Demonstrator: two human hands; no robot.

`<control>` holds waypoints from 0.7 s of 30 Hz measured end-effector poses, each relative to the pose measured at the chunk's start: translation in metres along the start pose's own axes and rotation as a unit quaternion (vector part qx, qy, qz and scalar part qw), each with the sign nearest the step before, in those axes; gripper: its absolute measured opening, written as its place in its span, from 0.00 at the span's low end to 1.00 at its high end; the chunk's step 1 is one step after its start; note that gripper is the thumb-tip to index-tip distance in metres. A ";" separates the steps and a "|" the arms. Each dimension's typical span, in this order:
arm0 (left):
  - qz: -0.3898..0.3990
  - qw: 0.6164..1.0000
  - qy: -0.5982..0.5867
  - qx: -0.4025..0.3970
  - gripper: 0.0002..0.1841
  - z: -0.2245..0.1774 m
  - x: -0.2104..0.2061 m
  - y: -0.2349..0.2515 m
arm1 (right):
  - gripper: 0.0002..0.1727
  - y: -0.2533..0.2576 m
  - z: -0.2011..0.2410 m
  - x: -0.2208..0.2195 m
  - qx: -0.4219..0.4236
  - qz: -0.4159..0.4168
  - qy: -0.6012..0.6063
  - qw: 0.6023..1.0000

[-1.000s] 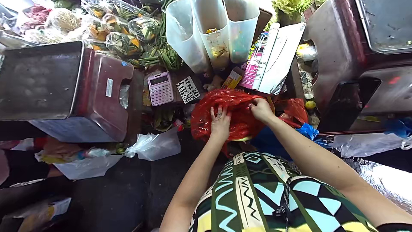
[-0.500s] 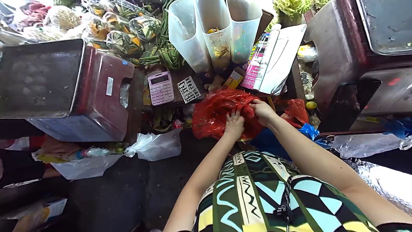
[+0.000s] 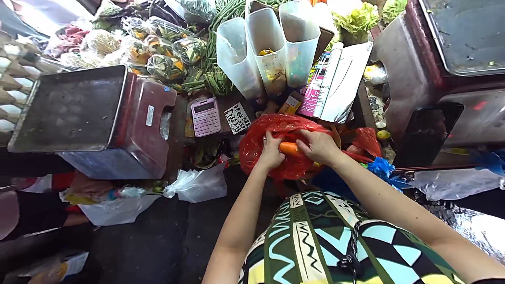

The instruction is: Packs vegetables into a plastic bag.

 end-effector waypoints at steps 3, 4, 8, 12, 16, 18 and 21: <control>-0.002 0.999 -0.022 0.034 0.27 0.016 0.003 0.003 | 0.28 -0.008 -0.012 -0.006 0.003 0.129 0.011 0.992; -0.003 0.998 -0.047 0.042 0.27 0.021 0.004 0.004 | 0.29 -0.012 -0.019 -0.006 -0.014 0.167 -0.010 0.986; -0.017 0.981 -0.188 0.042 0.29 0.020 0.010 0.007 | 0.28 -0.030 -0.027 -0.018 -0.108 0.229 -0.046 0.966; -0.006 0.981 -0.192 -0.013 0.21 -0.007 0.006 0.008 | 0.32 -0.019 0.010 0.019 -0.077 -0.030 0.166 0.983; -0.006 0.978 -0.189 -0.091 0.28 -0.038 0.003 0.002 | 0.38 -0.003 0.034 0.056 -0.087 -0.092 0.146 0.981; -0.034 0.973 -0.183 -0.134 0.25 -0.047 0.004 0.004 | 0.40 0.005 0.049 0.083 -0.051 -0.086 0.062 0.993; 0.001 0.989 -0.089 -0.119 0.25 -0.049 0.000 0.007 | 0.34 0.015 0.071 0.144 -0.026 -0.139 -0.001 0.990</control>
Point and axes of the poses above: each hand's wrist, its own y-axis towards the middle knuckle, its own x-axis out of the back of the hand, z = x × y, the point moved 7 cm from there along y, towards the middle knuckle, and after that the axes turned 9 degrees about -z, right-handed, at the moved point
